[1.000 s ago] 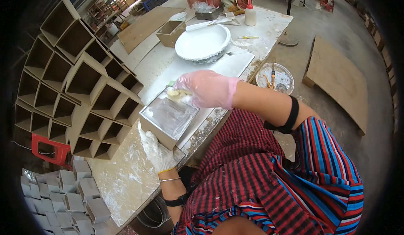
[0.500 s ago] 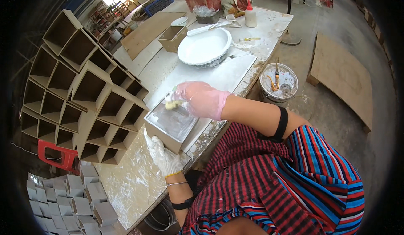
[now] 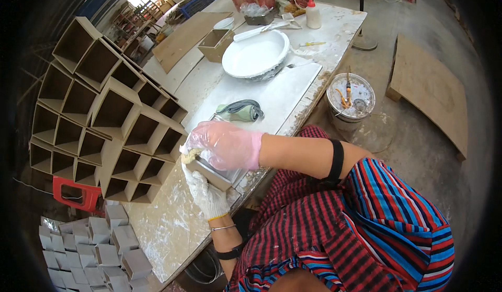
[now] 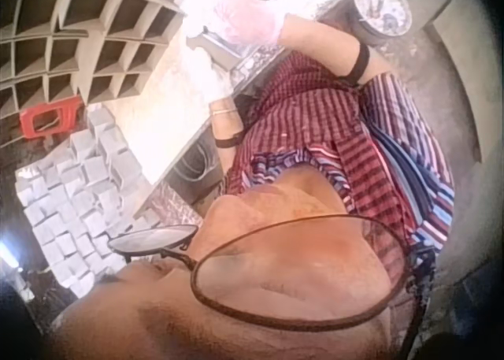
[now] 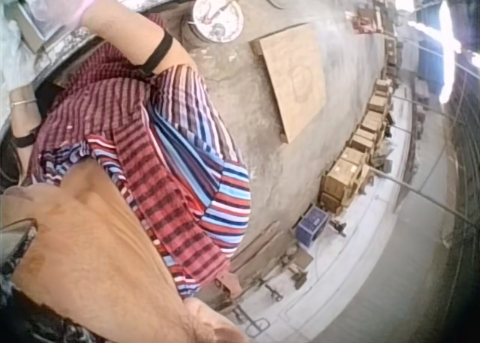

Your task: Applying a white liquid coating or glue to the exterior surfaces of small wooden boxes using a sponge and a gloved hand.

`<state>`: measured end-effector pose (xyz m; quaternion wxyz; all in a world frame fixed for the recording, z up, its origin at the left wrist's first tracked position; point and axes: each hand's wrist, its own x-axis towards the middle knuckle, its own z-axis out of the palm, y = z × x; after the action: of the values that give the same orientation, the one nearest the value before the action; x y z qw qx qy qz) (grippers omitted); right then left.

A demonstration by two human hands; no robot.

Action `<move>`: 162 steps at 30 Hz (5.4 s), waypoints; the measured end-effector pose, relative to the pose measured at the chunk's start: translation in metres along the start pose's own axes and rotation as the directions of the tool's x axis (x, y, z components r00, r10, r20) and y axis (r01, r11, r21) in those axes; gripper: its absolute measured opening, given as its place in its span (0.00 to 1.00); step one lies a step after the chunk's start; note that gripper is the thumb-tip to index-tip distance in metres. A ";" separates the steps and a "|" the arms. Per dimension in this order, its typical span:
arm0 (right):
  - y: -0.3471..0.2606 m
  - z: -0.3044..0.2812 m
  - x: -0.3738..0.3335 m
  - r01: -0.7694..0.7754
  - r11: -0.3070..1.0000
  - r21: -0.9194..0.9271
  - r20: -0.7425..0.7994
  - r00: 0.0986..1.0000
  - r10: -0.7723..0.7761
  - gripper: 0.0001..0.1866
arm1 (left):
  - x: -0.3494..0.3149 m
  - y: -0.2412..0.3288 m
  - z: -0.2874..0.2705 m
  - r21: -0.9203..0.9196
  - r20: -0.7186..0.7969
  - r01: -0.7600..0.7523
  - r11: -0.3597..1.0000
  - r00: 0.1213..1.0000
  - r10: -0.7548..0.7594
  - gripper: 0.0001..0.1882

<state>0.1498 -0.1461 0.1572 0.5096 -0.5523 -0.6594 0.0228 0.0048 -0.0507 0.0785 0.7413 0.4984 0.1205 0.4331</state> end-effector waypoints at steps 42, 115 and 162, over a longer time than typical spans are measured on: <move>0.035 -0.048 -0.030 -0.002 0.996 -0.088 -0.036 0.999 -0.001 0.18 | 0.005 0.001 0.006 -0.005 0.010 0.032 0.999 0.999 -0.032 0.38; 0.141 -0.007 -0.027 -0.433 0.841 -0.323 0.035 0.883 0.468 0.25 | 0.022 0.079 0.045 0.781 0.568 -0.574 -0.247 0.816 -0.103 0.41; -0.012 -0.010 0.035 0.186 0.873 -0.452 0.613 0.775 0.152 0.13 | 0.031 0.009 -0.023 0.817 0.224 -0.220 0.532 0.973 0.058 0.45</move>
<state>0.1529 -0.1299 0.1923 0.1025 -0.6159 -0.7804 0.0346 0.0048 -0.0118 0.0827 0.3838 0.8341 0.2089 0.3367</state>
